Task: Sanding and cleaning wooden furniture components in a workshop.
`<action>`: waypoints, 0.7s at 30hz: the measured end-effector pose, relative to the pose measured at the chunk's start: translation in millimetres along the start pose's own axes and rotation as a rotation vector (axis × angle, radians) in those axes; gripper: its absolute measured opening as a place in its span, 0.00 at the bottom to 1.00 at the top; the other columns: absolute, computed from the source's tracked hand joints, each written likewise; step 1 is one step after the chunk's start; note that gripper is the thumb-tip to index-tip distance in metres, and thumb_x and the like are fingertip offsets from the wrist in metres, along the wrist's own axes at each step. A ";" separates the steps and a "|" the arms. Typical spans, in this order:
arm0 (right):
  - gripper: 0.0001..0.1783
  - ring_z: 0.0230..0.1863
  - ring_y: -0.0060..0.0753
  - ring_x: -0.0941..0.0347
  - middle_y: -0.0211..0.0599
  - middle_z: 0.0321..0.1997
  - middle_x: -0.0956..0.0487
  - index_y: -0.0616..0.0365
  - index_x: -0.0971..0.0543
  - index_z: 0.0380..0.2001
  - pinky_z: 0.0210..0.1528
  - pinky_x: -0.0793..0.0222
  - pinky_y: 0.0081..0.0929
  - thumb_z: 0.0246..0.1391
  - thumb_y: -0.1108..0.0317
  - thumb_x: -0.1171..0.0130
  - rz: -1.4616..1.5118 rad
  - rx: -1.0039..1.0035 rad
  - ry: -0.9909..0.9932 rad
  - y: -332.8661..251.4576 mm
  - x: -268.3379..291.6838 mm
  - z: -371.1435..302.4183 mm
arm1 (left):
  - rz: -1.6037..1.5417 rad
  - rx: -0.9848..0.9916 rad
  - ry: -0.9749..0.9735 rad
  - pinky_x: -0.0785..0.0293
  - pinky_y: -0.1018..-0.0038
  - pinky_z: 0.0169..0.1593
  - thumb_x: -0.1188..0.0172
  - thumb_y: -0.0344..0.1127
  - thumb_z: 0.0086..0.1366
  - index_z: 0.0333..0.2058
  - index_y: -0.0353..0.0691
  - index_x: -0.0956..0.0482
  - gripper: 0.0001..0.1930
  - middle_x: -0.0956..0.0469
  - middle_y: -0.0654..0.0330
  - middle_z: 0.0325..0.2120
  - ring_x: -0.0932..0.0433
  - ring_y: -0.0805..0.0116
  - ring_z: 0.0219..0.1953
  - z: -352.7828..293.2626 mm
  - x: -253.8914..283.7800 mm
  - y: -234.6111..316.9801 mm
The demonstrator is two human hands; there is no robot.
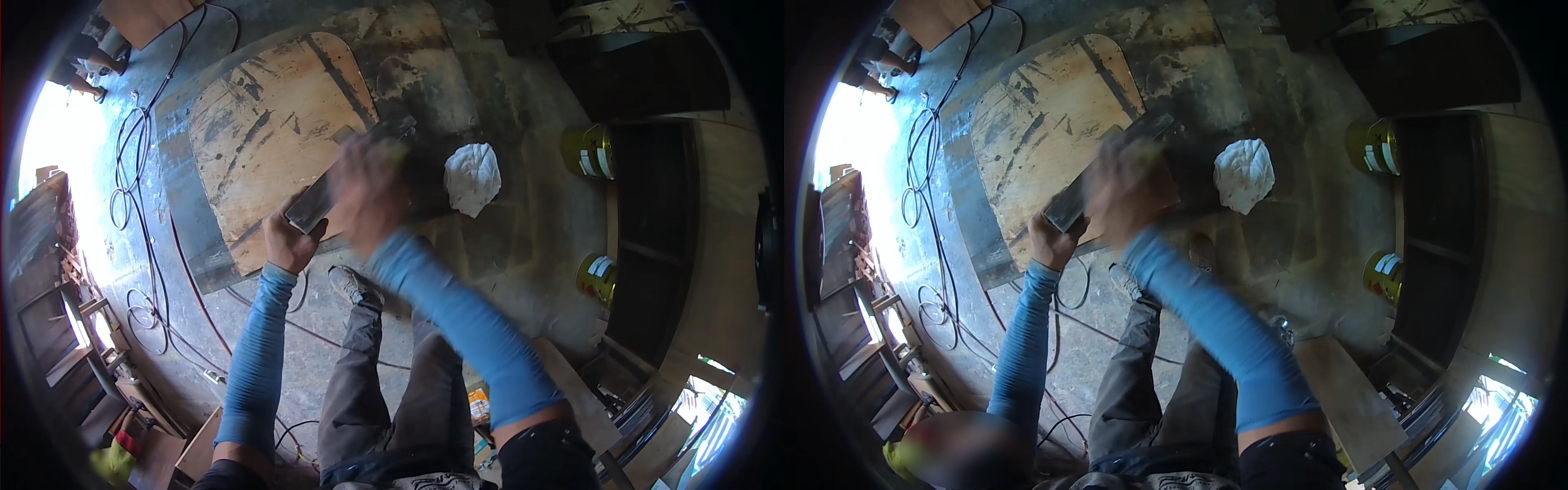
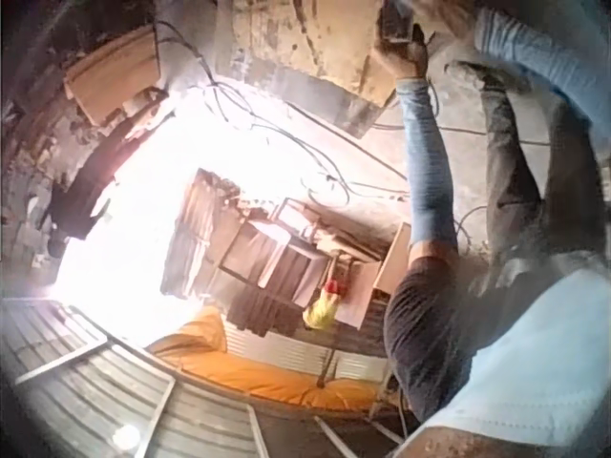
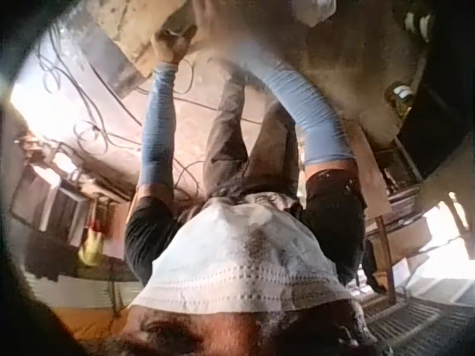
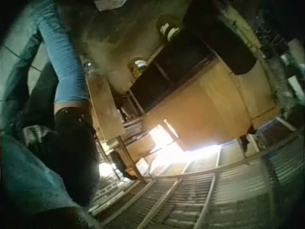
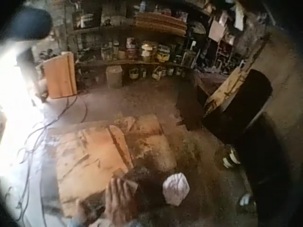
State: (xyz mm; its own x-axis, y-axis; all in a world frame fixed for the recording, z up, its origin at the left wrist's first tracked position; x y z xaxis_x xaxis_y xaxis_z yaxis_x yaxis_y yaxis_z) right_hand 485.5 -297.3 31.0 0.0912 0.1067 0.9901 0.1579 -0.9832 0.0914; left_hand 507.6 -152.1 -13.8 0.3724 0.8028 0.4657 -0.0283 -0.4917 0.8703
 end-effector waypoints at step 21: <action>0.35 0.53 0.62 0.23 0.57 0.53 0.21 0.44 0.27 0.61 0.56 0.28 0.51 0.54 0.40 0.40 0.464 -1.051 -0.112 240.8 -159.7 -114.5 | -0.060 0.079 -0.039 0.26 0.70 0.56 0.28 0.26 0.53 0.57 0.35 0.24 0.30 0.18 0.53 0.50 0.20 0.66 0.51 -42.9 27.3 -62.6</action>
State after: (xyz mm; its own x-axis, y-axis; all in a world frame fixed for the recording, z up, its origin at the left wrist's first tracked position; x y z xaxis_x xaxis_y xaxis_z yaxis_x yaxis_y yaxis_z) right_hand 396.3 -568.0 -93.0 0.0210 -0.3362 0.9416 -0.8057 -0.5633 -0.1832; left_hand 479.7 -85.0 -48.7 0.4068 0.8186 0.4056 0.0674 -0.4697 0.8803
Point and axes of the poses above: each hand's wrist, its own z-axis towards the middle knuckle, its own x-axis out of the back of the hand, y = z × x, the point moved 4 cm from there along z, towards the middle knuckle
